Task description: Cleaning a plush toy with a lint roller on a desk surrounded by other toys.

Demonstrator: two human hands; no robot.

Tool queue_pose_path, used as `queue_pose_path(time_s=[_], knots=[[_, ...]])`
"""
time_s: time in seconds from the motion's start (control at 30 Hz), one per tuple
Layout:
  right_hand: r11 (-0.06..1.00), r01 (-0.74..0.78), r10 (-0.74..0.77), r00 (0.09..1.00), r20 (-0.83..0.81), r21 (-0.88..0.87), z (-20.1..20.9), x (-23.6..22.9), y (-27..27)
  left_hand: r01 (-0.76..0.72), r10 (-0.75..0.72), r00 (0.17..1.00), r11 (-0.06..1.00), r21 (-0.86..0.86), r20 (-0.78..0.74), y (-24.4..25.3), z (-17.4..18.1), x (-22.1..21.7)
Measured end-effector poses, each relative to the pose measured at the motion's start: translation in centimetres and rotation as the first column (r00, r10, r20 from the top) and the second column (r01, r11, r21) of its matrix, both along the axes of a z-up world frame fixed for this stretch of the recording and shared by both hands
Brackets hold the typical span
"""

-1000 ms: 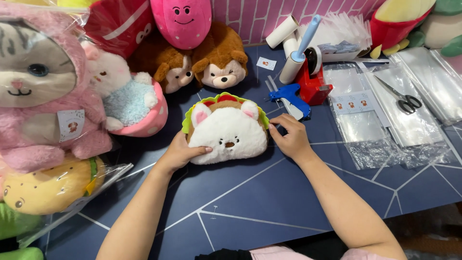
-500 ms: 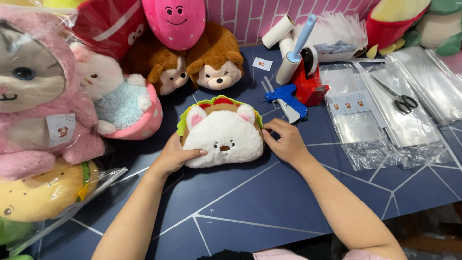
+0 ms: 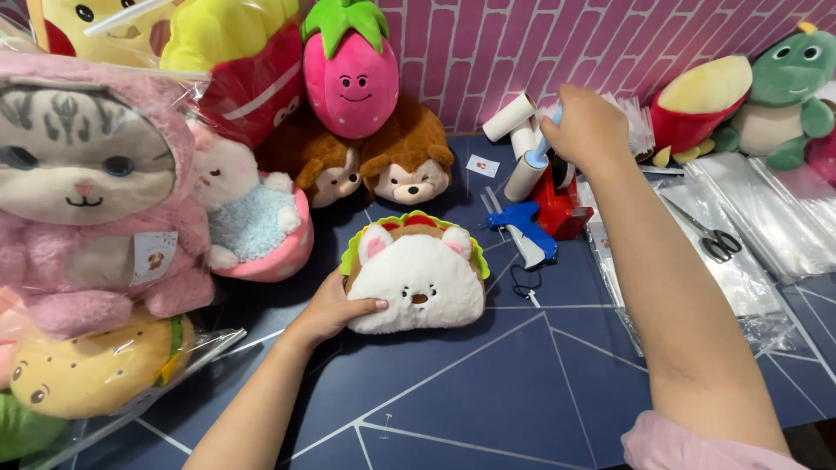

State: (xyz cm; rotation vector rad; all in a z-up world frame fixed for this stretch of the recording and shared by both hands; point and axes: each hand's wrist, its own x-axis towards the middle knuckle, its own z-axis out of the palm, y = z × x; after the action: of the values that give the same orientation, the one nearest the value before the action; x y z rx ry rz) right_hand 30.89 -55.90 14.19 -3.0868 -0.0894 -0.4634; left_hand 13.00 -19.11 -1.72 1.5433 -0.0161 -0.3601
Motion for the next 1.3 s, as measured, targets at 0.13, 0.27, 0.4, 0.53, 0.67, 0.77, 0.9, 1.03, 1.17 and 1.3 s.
queue_pose_path(time_s=[0.13,0.27,0.4,0.53,0.67,0.77,0.9,1.03,1.17,1.3], knots=[[1.0,-0.009,0.006,0.993,-0.114,-0.022,-0.6,1.6,-2.0,-0.014,0.013,0.997,1.0,0.013,0.081,0.1,-1.8,0.5],[0.998,0.055,-0.05,0.916,-0.398,0.002,0.9,1.8,-3.0,-0.022,0.022,0.996,1.0,-0.008,0.082,0.3,-2.5,0.6],[0.989,0.129,-0.067,0.816,-0.574,0.069,2.1,-0.4,-2.0,-0.007,0.007,0.997,1.0,-0.001,0.077,0.1,-1.7,0.5],[0.998,0.018,-0.049,0.839,-0.541,-0.063,0.2,-2.4,-2.0,-0.015,0.014,0.996,1.0,0.012,0.086,0.2,-2.2,0.5],[0.936,-0.062,0.166,0.946,-0.278,0.347,3.9,-11.5,0.3,-0.042,0.042,0.994,0.999,-0.004,0.098,-0.1,-0.6,0.0],[0.758,-0.312,0.251,0.95,0.185,0.573,-4.9,-13.5,-3.5,-0.062,0.066,0.993,0.997,-0.044,0.099,-0.4,1.0,-0.1],[0.629,-0.399,0.268,0.917,0.295,0.667,-11.2,-17.9,-0.4,-0.084,0.091,0.992,0.993,-0.085,0.088,0.1,-1.5,0.6],[0.715,-0.473,0.411,0.88,0.238,0.514,-13.9,-20.5,3.3,-0.01,0.029,0.991,0.991,-0.136,0.134,0.9,-3.4,0.9],[0.752,-0.499,0.463,0.865,0.194,0.431,-14.8,-22.3,5.0,-0.018,0.058,0.991,0.949,-0.315,0.118,0.9,-5.2,1.4],[0.764,-0.55,0.511,0.835,0.205,0.338,-15.3,-23.7,6.3,-0.001,0.051,0.988,0.946,-0.325,0.147,0.5,-3.5,1.3]])
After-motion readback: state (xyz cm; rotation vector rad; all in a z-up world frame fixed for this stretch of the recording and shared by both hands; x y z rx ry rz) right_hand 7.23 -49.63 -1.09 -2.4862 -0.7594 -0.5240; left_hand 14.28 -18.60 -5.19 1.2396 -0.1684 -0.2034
